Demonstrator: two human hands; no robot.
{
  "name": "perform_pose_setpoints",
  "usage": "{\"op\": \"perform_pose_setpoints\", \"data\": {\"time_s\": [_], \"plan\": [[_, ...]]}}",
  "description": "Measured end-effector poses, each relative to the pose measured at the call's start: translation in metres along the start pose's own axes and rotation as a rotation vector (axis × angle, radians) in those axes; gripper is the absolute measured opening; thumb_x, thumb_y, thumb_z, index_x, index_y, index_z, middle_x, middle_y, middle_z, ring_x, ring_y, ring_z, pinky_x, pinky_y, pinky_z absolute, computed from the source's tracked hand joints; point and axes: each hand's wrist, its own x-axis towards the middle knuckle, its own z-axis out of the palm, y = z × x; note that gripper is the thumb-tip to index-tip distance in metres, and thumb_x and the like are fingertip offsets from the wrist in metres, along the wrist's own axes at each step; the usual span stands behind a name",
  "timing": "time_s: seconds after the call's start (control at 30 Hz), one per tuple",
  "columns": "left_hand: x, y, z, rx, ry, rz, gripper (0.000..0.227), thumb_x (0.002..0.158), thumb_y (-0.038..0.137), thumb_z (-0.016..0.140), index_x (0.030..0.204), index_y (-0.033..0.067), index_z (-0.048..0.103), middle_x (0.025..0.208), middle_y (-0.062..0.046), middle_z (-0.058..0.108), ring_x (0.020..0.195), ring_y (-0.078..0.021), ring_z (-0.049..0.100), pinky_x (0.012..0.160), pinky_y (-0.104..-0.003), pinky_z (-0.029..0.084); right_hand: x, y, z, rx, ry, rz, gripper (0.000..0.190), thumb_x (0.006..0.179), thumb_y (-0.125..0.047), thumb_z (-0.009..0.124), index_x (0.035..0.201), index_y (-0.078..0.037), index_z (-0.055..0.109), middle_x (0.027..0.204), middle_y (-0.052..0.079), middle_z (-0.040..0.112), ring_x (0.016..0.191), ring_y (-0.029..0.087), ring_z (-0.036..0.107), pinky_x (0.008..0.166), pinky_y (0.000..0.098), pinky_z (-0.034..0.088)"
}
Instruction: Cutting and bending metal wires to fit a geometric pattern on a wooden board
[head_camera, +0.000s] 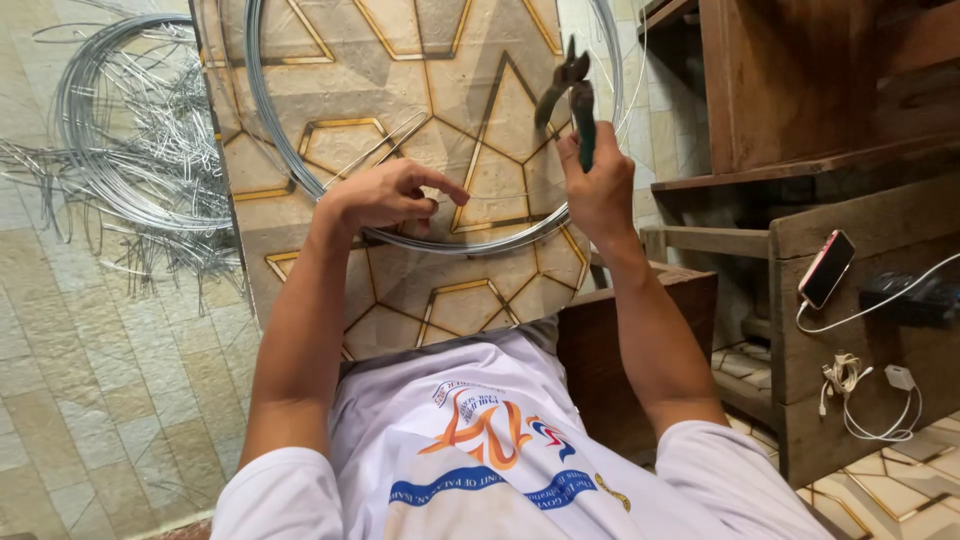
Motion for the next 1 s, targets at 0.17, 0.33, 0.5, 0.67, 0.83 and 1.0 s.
{"op": "perform_pose_setpoints", "data": {"time_s": [0.17,0.33,0.5,0.67,0.83,1.0], "plan": [[0.000,-0.003,0.001,-0.014,0.005,0.011,0.044,0.082,0.011,0.058,0.120,0.0210,0.077,0.085,-0.008,0.076,0.073,-0.0169,0.077,0.080,-0.029,0.056,-0.002,0.008,0.008,0.119,0.256,-0.021,0.017,0.102,-0.024,0.071,0.097,-0.014,0.060,0.058,0.008,0.057,0.058,0.020,0.063,0.061,0.0300,0.051],[0.001,-0.007,0.002,-0.032,0.003,0.007,0.044,0.082,0.011,0.058,0.120,0.0200,0.077,0.090,-0.006,0.077,0.073,-0.0156,0.077,0.080,-0.029,0.057,-0.003,0.014,0.015,0.138,0.120,0.114,0.019,0.101,-0.028,0.064,0.090,-0.014,0.056,0.055,0.008,0.056,0.053,0.023,0.063,0.058,0.0371,0.052],[-0.001,-0.002,0.000,-0.005,0.000,-0.004,0.044,0.083,0.012,0.057,0.121,0.0216,0.077,0.082,-0.008,0.076,0.073,-0.0176,0.077,0.079,-0.030,0.057,-0.006,0.025,0.010,0.054,0.254,-0.004,0.020,0.107,-0.030,0.062,0.098,-0.014,0.054,0.059,0.015,0.059,0.058,0.029,0.067,0.060,0.0386,0.052],[0.004,-0.003,-0.002,0.019,0.000,0.004,0.044,0.083,0.013,0.058,0.121,0.0232,0.078,0.078,-0.007,0.075,0.073,-0.0166,0.077,0.078,-0.028,0.056,0.002,0.023,0.003,0.024,0.228,-0.023,0.026,0.103,-0.029,0.070,0.089,-0.013,0.054,0.057,0.013,0.057,0.056,0.030,0.064,0.059,0.0386,0.052],[0.000,0.003,0.001,0.018,0.004,-0.003,0.043,0.082,0.011,0.058,0.117,0.0240,0.079,0.083,-0.006,0.078,0.071,-0.0151,0.077,0.078,-0.027,0.057,0.017,-0.008,0.009,0.075,0.152,-0.208,0.033,0.103,-0.045,0.066,0.104,-0.012,0.060,0.069,0.015,0.065,0.063,0.033,0.066,0.061,0.0423,0.053],[0.004,-0.010,0.005,-0.056,-0.002,0.039,0.042,0.080,0.010,0.059,0.117,0.0180,0.077,0.104,-0.009,0.078,0.069,-0.0160,0.075,0.075,-0.028,0.058,0.028,0.025,0.072,-0.498,0.154,-0.645,0.027,0.105,-0.034,0.050,0.117,-0.015,0.065,0.086,0.005,0.061,0.085,0.027,0.062,0.073,0.0404,0.047]]}}
